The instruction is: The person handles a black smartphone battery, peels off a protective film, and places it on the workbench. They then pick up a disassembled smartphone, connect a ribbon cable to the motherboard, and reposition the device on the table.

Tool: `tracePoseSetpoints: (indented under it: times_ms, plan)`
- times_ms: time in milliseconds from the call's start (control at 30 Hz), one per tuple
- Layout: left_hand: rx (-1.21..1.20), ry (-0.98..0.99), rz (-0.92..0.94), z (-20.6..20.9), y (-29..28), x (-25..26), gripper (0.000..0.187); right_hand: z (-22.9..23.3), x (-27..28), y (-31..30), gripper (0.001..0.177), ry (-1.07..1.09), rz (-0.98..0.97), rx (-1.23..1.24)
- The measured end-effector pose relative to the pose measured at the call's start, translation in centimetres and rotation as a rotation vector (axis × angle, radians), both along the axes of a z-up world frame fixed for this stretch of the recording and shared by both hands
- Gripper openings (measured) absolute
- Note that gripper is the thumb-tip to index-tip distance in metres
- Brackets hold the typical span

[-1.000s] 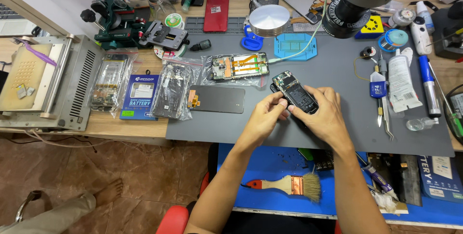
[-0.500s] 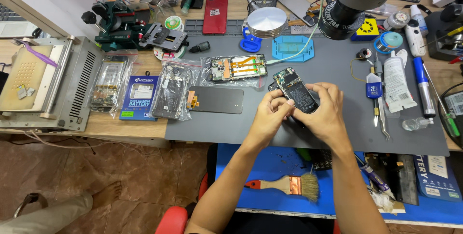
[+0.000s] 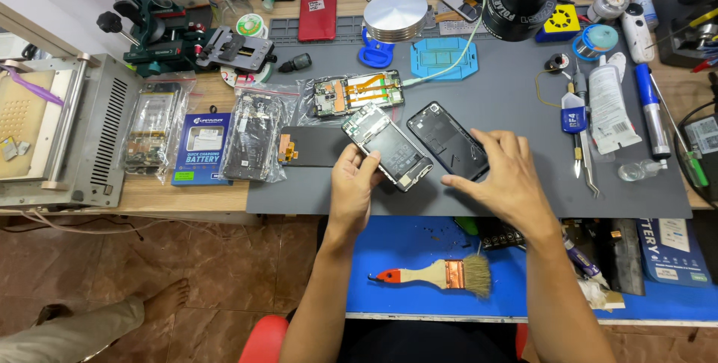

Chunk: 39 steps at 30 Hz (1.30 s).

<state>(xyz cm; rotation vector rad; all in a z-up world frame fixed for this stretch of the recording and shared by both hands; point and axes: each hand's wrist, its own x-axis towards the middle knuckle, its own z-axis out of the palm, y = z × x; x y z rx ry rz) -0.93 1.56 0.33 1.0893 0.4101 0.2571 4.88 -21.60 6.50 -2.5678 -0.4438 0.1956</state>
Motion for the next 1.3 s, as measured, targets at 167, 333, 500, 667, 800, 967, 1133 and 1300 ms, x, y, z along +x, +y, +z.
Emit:
tracePoseSetpoints:
  times_ms: [167, 333, 500, 667, 800, 967, 1133, 1300]
  plan:
    - [0.005, 0.006, -0.036, 0.2, -0.6, -0.7, 0.029, -2.9, 1.1, -1.2, 0.084, -0.066, -0.035, -0.058]
    - [-0.015, -0.013, -0.072, 0.0, -1.5, -1.0, 0.03, -3.4, 2.6, -4.3, 0.082, -0.118, -0.041, -0.011]
    - [-0.036, -0.032, -0.138, -4.9, -2.5, -0.1, 0.03, -3.1, 2.8, -5.5, 0.064, -0.247, -0.074, 0.088]
    - [-0.034, -0.082, -0.204, -2.5, -3.7, 0.1, 0.032, -2.4, 0.6, -0.5, 0.024, 0.043, -0.153, 0.675]
    - [-0.001, -0.106, -0.232, -0.3, -4.4, 0.0, 0.034, -3.9, 0.5, 3.2, 0.025, 0.273, -0.138, 0.939]
    - [0.064, -0.126, -0.221, 0.0, -3.8, 0.3, 0.036, -6.2, 1.3, 4.4, 0.024, 0.309, -0.177, 1.019]
    - [0.119, -0.108, -0.223, -1.3, -3.5, 1.2, 0.031, -6.5, 1.2, 4.6, 0.021, 0.29, -0.248, 1.06]
    - [0.147, -0.119, -0.213, -1.7, -3.7, 2.0, 0.025, -6.3, 1.3, 4.2, 0.018, 0.275, -0.247, 1.053]
